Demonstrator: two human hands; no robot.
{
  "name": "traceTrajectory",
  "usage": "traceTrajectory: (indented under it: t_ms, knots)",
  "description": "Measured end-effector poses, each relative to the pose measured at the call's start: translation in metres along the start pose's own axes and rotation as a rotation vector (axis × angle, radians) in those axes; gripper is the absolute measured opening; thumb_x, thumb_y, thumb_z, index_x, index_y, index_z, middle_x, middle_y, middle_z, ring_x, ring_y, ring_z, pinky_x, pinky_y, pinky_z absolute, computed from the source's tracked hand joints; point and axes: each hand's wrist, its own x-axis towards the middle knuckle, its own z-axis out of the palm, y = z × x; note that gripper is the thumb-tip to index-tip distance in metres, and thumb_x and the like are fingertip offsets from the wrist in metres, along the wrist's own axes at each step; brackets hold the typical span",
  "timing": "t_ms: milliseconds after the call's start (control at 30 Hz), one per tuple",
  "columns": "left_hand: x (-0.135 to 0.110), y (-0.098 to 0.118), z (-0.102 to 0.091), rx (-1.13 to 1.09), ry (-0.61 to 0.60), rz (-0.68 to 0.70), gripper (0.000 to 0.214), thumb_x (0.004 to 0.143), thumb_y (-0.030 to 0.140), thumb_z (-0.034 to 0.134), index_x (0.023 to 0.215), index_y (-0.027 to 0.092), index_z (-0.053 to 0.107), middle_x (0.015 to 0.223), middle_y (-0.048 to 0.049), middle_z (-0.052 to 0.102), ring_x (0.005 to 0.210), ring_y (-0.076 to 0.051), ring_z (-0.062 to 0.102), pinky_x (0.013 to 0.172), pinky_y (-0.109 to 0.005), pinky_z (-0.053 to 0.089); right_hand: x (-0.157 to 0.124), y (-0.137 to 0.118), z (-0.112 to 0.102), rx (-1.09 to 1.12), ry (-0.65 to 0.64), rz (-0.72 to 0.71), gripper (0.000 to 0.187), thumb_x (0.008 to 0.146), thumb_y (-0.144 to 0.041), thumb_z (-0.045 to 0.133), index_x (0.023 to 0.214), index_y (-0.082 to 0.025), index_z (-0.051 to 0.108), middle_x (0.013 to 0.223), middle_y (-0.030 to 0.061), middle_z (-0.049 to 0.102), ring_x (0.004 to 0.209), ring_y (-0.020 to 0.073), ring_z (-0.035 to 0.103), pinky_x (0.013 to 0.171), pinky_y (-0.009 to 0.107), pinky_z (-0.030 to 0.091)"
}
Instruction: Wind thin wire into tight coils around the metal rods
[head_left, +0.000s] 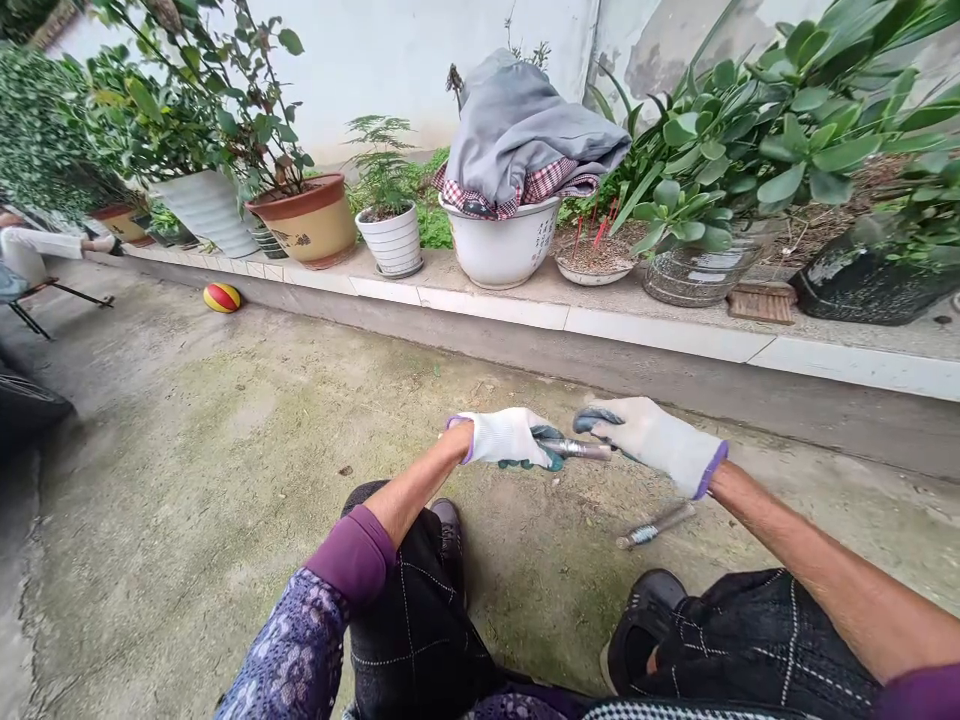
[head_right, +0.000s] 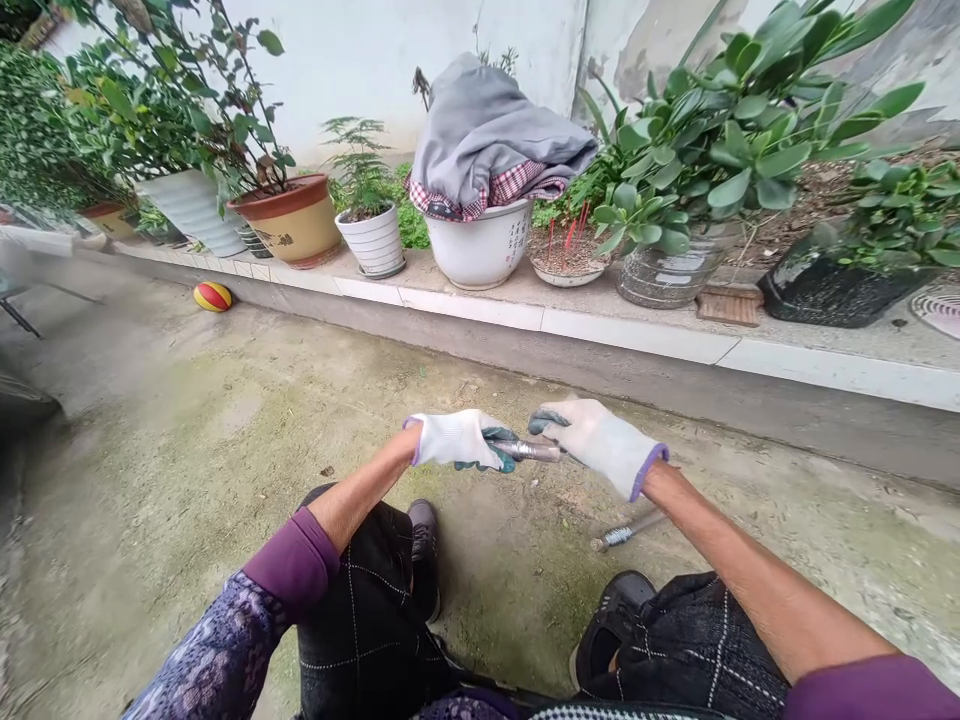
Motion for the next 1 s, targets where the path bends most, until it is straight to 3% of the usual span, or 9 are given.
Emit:
traceTrajectory:
  t_ms: [100,167,233,367,500,667,767,867,1000]
  knots:
    - [-0.001,0.000,-0.006,-0.086,-0.123,0.149,0.035,0.070,0.036,0.071,0.102,0.021,0.072,0.066,0.0033,0.057,0.049,-0.007,0.046,0.042,-0.018,0.035,0.000,0.000,-0.001,0.204,0.005,0.147,0.033,0.082,-0.037,0.043,0.087,-0.018,0.069,0.065,0.0032,0.062,0.053,0.0150,0.050,0.050,0.027,0.040]
    - [0.001,-0.001,-0.010,-0.170,-0.071,0.226,0.042,0.073,0.037,0.067,0.110,0.018,0.068,0.071,0.0026,0.056,0.051,-0.006,0.046,0.043,-0.016,0.036,0.000,0.000,0.003,0.236,0.010,0.191,0.035,0.081,-0.037,0.042,0.090,-0.016,0.068,0.059,0.0015,0.056,0.048,0.0135,0.044,0.046,0.026,0.035]
    - [0.005,-0.002,-0.013,-0.189,0.035,0.239,0.044,0.076,0.039,0.063,0.114,0.017,0.065,0.071,0.0022,0.055,0.053,-0.006,0.046,0.045,-0.017,0.037,0.000,0.000,0.009,0.170,0.029,0.118,0.032,0.082,-0.036,0.042,0.086,-0.017,0.068,0.062,0.0024,0.059,0.052,0.0138,0.047,0.051,0.026,0.038]
    - [0.013,-0.005,-0.013,0.162,0.241,0.222,0.030,0.079,0.038,0.059,0.101,0.019,0.067,0.069,0.0025,0.054,0.055,-0.009,0.046,0.051,-0.021,0.038,0.000,-0.001,0.022,-0.082,0.021,-0.050,0.030,0.086,-0.034,0.043,0.080,-0.020,0.068,0.077,0.0054,0.068,0.067,0.0167,0.057,0.066,0.028,0.043]
    - [0.015,-0.003,-0.002,0.512,0.160,0.153,0.017,0.075,0.031,0.062,0.086,0.021,0.070,0.068,0.0001,0.060,0.064,-0.014,0.053,0.060,-0.024,0.041,-0.001,0.001,0.020,-0.217,-0.011,-0.028,0.028,0.087,-0.030,0.044,0.084,-0.021,0.070,0.084,0.0063,0.071,0.075,0.0196,0.062,0.073,0.029,0.044]
    - [0.006,0.001,0.003,0.351,-0.074,0.194,0.018,0.073,0.034,0.068,0.085,0.022,0.071,0.063,0.0028,0.057,0.058,-0.011,0.051,0.054,-0.021,0.040,-0.002,0.008,0.003,-0.032,0.027,-0.005,0.029,0.083,-0.031,0.044,0.084,-0.020,0.071,0.088,0.0066,0.072,0.079,0.0203,0.063,0.073,0.029,0.046]
    - [0.003,-0.001,-0.002,0.176,-0.123,0.190,0.033,0.076,0.042,0.064,0.102,0.023,0.069,0.066,0.0043,0.056,0.050,-0.008,0.046,0.046,-0.019,0.038,-0.002,0.009,-0.001,0.218,0.018,0.122,0.034,0.082,-0.039,0.046,0.091,-0.018,0.071,0.071,0.0041,0.066,0.059,0.0161,0.057,0.054,0.027,0.043]
    - [0.005,-0.004,-0.005,-0.092,-0.081,0.223,0.040,0.074,0.041,0.066,0.108,0.020,0.066,0.073,0.0029,0.058,0.051,-0.006,0.047,0.044,-0.017,0.038,-0.001,0.007,0.003,0.381,0.014,0.235,0.038,0.079,-0.045,0.049,0.093,-0.016,0.069,0.056,-0.0001,0.056,0.043,0.0117,0.043,0.041,0.024,0.032]
    - [0.013,-0.007,-0.003,-0.186,0.062,0.232,0.037,0.076,0.041,0.065,0.104,0.016,0.065,0.068,0.0035,0.053,0.049,-0.006,0.044,0.042,-0.017,0.036,0.002,0.004,0.015,0.237,0.080,0.136,0.030,0.081,-0.039,0.048,0.083,-0.016,0.068,0.059,0.0014,0.059,0.048,0.0113,0.046,0.046,0.024,0.036]
